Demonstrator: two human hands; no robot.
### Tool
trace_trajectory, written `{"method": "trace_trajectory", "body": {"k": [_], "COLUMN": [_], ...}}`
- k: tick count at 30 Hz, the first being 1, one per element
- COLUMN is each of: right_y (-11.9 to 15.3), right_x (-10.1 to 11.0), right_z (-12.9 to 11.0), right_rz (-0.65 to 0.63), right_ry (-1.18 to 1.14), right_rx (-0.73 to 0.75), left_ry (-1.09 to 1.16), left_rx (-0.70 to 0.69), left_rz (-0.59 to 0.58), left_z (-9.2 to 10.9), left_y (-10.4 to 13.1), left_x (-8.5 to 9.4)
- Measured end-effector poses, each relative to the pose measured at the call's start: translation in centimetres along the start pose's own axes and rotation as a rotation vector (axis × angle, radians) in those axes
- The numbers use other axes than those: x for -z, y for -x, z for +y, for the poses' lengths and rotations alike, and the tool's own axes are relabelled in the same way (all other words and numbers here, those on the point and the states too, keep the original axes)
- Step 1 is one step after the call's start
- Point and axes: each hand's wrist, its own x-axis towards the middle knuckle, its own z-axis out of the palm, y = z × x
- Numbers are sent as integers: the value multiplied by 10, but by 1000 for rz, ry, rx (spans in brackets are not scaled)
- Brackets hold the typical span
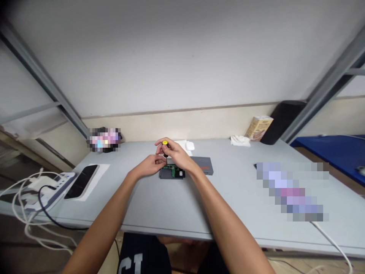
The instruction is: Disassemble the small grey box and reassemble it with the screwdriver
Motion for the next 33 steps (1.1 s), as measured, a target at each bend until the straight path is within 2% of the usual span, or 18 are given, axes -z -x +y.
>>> {"method": "trace_trajectory", "body": {"k": [4,12,17,23,26,33], "right_y": [1,-4,-6,-5,-6,-7], "right_x": [-5,-19,-24,-19,-17,-15], "right_z": [4,24,24,21,24,22], "right_rz": [58,263,281,346,348,356], "right_ry": [-28,-39,-131,-181,-121,-221], "right_rx": [2,63,-1,-5,-9,-23], "left_ry": [1,28,0,-15,5,22], "left_rx": [5,46,47,41,56,59], "left_rz": [-6,-14,-5,24,18,13], "left_z": [1,-3,-7,-5,-4,-4], "left_y": [0,-1,-2,-2,-1,-1], "left_x": [0,-2,-4,-5,-5,-5]}}
